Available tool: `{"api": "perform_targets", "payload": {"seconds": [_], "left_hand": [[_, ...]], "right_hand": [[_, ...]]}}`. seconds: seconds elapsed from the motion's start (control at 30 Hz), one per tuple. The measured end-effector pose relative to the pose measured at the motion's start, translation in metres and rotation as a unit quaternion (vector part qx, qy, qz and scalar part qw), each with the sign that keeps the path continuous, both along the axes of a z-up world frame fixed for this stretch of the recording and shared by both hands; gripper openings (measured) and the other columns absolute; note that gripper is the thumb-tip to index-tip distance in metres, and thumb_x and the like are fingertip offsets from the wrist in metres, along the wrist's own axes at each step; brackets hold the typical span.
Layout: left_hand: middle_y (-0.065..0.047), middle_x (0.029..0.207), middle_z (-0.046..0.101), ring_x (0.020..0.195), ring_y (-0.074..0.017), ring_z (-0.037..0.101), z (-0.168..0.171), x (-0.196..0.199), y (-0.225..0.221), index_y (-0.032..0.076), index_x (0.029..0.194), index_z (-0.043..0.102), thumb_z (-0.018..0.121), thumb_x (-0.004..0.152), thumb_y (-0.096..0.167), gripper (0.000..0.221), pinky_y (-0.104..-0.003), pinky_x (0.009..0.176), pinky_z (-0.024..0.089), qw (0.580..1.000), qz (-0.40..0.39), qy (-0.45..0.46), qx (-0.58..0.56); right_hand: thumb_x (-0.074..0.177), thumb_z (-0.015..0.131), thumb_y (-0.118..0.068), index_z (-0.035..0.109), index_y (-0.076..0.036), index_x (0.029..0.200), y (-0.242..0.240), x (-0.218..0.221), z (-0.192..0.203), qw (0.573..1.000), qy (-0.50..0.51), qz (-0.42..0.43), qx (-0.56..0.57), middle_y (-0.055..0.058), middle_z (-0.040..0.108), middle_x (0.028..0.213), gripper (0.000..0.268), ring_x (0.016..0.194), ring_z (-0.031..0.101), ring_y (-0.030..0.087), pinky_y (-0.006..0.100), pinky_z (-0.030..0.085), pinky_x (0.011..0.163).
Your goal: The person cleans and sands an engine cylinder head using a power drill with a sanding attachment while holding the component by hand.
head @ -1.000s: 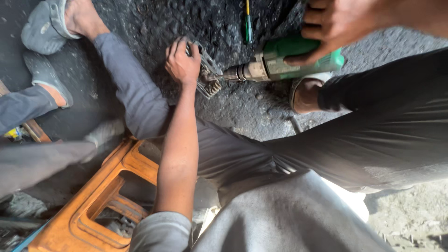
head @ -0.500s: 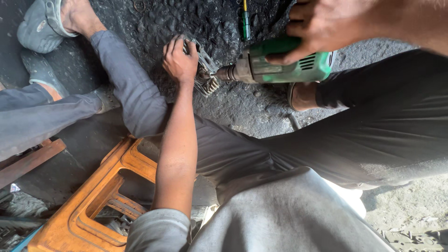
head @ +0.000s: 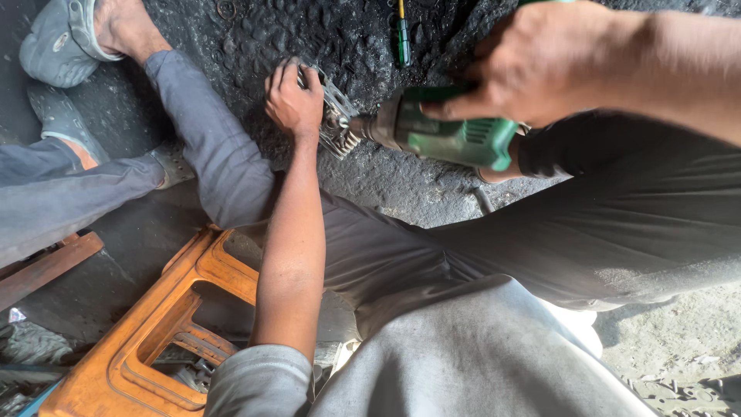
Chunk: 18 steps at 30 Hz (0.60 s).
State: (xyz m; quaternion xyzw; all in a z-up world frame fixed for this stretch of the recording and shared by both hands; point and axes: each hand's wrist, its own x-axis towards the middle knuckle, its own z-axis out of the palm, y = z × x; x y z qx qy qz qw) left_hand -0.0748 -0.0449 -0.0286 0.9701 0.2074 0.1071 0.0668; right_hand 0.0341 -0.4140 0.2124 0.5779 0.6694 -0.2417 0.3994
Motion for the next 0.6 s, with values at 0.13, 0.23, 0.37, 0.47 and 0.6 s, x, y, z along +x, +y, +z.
{"api": "perform_targets", "payload": {"seconds": [0.13, 0.23, 0.37, 0.47, 0.6], "left_hand": [[-0.007, 0.115, 0.078, 0.1, -0.0274, 0.074, 0.007, 0.007, -0.004, 0.012, 0.106, 0.08, 0.069, 0.089, 0.027, 0.026, -0.042, 0.083, 0.062, 1.0, 0.007, -0.013, -0.001], [-0.007, 0.11, 0.078, 0.096, -0.0292, 0.074, 0.012, 0.016, -0.01, 0.012, 0.103, 0.081, 0.071, 0.086, 0.029, 0.026, -0.044, 0.079, 0.061, 1.0, 0.021, -0.014, 0.007], [-0.007, 0.104, 0.078, 0.088, -0.0327, 0.076, 0.017, 0.021, -0.013, 0.012, 0.101, 0.08, 0.072, 0.086, 0.03, 0.025, -0.046, 0.074, 0.061, 0.998, 0.048, -0.034, -0.013], [-0.007, 0.103, 0.078, 0.085, -0.0318, 0.077, 0.017, 0.007, -0.011, 0.013, 0.102, 0.077, 0.069, 0.09, 0.031, 0.024, -0.045, 0.074, 0.061, 0.995, 0.077, -0.027, -0.053], [-0.009, 0.107, 0.076, 0.088, -0.032, 0.078, 0.015, -0.017, -0.006, 0.014, 0.108, 0.073, 0.065, 0.096, 0.035, 0.026, -0.045, 0.077, 0.062, 0.991, 0.103, -0.069, -0.053]], "right_hand": [[0.072, 0.075, -0.041, 0.04, -0.044, 0.156, 0.0, 0.014, -0.023, 0.891, -0.001, -0.04, 0.451, 0.0, 0.072, 0.099, 0.092, 0.095, 0.074, 0.02, 0.036, 0.064, 0.079], [0.067, 0.079, -0.02, 0.044, -0.034, 0.157, 0.0, 0.026, -0.035, 0.888, 0.118, -0.274, 0.349, 0.007, 0.071, 0.115, 0.098, 0.095, 0.074, 0.025, 0.039, 0.064, 0.08], [0.063, 0.083, -0.002, 0.047, -0.025, 0.157, 0.013, 0.035, -0.019, 0.819, 0.194, -0.493, 0.221, 0.013, 0.069, 0.131, 0.103, 0.093, 0.074, 0.027, 0.04, 0.064, 0.081], [0.071, 0.082, -0.011, 0.041, -0.029, 0.159, 0.025, 0.021, 0.009, 0.86, 0.126, -0.456, 0.193, 0.008, 0.067, 0.124, 0.098, 0.087, 0.074, 0.022, 0.036, 0.064, 0.078], [0.088, 0.072, -0.029, 0.022, -0.04, 0.167, 0.041, 0.003, 0.046, 0.947, 0.071, -0.291, 0.115, 0.004, 0.071, 0.09, 0.094, 0.073, 0.072, 0.014, 0.031, 0.063, 0.069]]}}
